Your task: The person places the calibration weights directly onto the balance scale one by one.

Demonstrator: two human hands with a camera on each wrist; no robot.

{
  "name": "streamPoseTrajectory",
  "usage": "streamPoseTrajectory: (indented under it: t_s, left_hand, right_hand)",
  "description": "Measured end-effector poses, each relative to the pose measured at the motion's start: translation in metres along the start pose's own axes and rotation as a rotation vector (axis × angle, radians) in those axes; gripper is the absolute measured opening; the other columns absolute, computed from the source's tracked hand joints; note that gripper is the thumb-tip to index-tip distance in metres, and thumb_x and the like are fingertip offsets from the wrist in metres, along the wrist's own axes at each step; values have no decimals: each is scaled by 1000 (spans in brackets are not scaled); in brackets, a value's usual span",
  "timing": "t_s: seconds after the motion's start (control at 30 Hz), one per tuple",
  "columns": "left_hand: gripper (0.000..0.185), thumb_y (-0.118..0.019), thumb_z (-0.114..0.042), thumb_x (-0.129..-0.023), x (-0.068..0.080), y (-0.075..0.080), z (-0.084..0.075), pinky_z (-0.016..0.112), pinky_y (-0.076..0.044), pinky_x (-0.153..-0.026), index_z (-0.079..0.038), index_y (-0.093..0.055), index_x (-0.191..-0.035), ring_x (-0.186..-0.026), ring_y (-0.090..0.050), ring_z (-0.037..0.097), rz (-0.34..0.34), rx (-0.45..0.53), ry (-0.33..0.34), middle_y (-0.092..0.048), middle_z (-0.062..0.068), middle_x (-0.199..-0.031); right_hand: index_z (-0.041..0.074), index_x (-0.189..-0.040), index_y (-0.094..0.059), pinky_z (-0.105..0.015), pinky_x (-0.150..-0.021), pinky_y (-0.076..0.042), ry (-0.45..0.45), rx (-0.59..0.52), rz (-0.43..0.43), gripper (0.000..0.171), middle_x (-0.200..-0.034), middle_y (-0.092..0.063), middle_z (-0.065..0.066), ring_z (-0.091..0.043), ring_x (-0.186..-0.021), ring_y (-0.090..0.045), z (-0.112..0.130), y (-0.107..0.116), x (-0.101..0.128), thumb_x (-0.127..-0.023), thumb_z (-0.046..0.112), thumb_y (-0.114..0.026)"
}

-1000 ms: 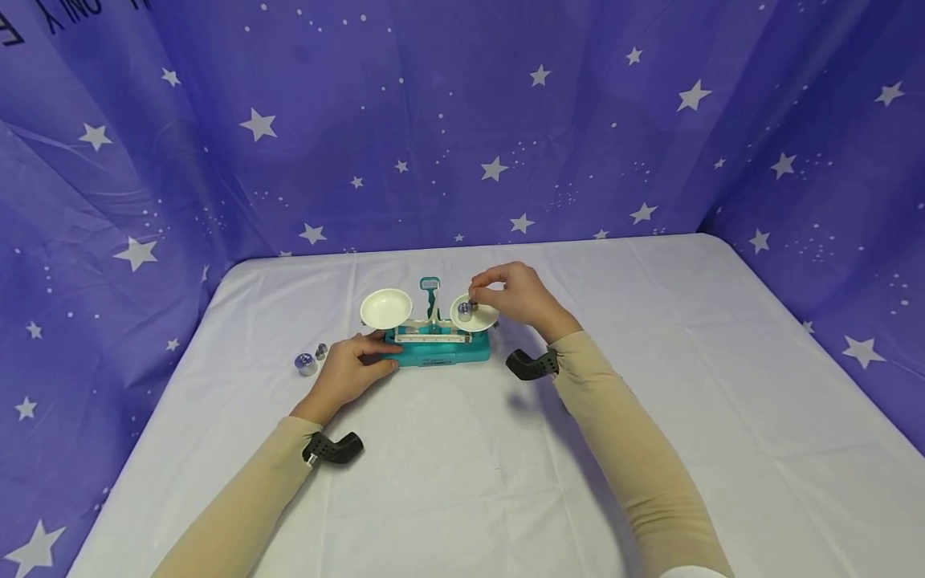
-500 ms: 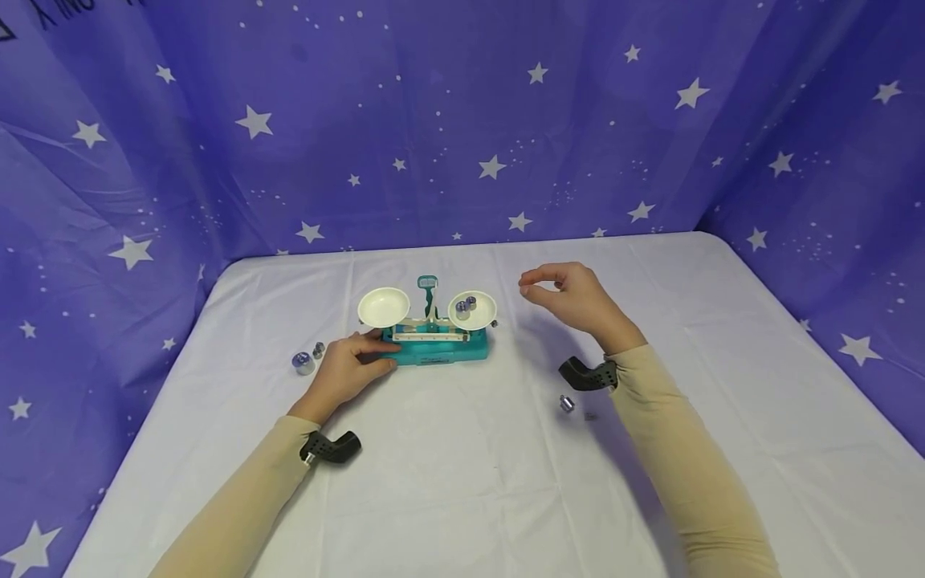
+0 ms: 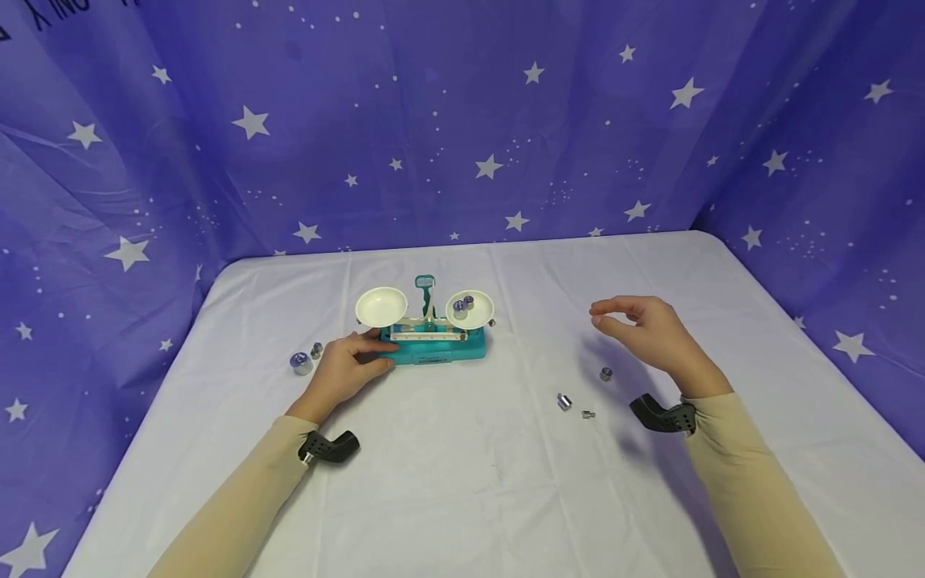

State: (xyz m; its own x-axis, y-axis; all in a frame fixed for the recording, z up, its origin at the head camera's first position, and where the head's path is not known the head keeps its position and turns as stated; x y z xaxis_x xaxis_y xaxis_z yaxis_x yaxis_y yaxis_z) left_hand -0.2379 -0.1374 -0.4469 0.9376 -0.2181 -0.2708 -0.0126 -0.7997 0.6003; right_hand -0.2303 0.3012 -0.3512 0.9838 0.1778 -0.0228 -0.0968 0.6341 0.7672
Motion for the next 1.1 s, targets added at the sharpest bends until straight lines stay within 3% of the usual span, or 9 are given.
streamPoseTrajectory:
  t_s: [0.13, 0.23, 0.3, 0.43, 0.67, 0.87, 1.1]
  left_hand:
    - [22, -82, -8, -79, 0, -1, 0, 61, -28, -124, -9, -82, -101, -134, -59, 35, 5, 0, 8, -68, 18, -132]
    - [22, -81, -8, -79, 0, -1, 1, 62, -28, -124, -9, -82, -101, -134, -59, 36, 7, -2, 13, -68, 18, -132]
    - [22, -81, -7, -80, 0, -1, 1, 62, -28, -124, -10, -82, -101, -134, -59, 36, 8, -4, 15, -68, 18, -132]
    - [21, -81, -8, -79, -1, -1, 1, 63, -29, -123, -9, -82, -101, -133, -60, 36, 2, -6, 7, -69, 19, -131]
    - [22, -81, -8, -80, -1, -1, 1, 62, -28, -124, -9, -82, -101, -134, -60, 36, 5, -6, 10, -69, 18, -130]
    - [21, -81, -8, -79, -1, -1, 0, 62, -28, -124, -8, -82, -101, -134, -60, 37, 1, 3, 7, -69, 19, -130]
    - [21, -82, -8, -79, -1, -1, 0, 62, -27, -124, -8, -82, -101, -133, -60, 36, 0, 12, 13, -70, 18, -131]
  right_hand:
    - [9, -125, -72, -30, -97, -53, -9, 10, -29, 36, -120, -73, 12, 5, -112, -58, -20, 2, 13, -100, 33, -64]
    - [7, -125, -72, -12, -81, -46, -25, -1, -54, 38, -106, -66, 35, 20, -99, -51, -33, 1, 21, -99, 35, -65]
    - [6, -124, -72, -6, -80, -43, -38, -21, -68, 40, -105, -62, 41, 24, -99, -47, -40, -2, 25, -98, 36, -67]
    - [5, -123, -72, -2, -84, -41, -57, -63, -95, 40, -106, -61, 42, 27, -104, -41, -52, -8, 30, -97, 34, -69]
    - [-1, -120, -72, 1, -87, -40, -10, -136, -126, 35, -106, -65, 40, 28, -106, -47, -66, -17, 31, -95, 24, -72]
    - [2, -116, -75, 2, -89, -41, 26, -160, -121, 28, -114, -73, 24, 26, -105, -52, -70, -21, 30, -94, 18, -74]
    - [-6, -113, -73, 1, -91, -44, 44, -180, -76, 28, -112, -64, 35, 27, -104, -53, -74, -30, 27, -93, 13, -74]
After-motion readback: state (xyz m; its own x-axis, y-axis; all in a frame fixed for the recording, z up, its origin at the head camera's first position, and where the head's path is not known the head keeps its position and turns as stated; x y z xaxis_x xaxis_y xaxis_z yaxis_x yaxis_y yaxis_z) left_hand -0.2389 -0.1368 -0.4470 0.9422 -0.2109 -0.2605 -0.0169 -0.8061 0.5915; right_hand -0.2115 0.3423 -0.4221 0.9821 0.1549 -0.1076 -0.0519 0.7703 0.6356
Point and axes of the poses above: each hand's wrist, its own x-axis away from the middle knuckle, its own y-axis out of the back of the hand, z = x × y, the point moved 3 cm from there along -x, towards the middle knuckle
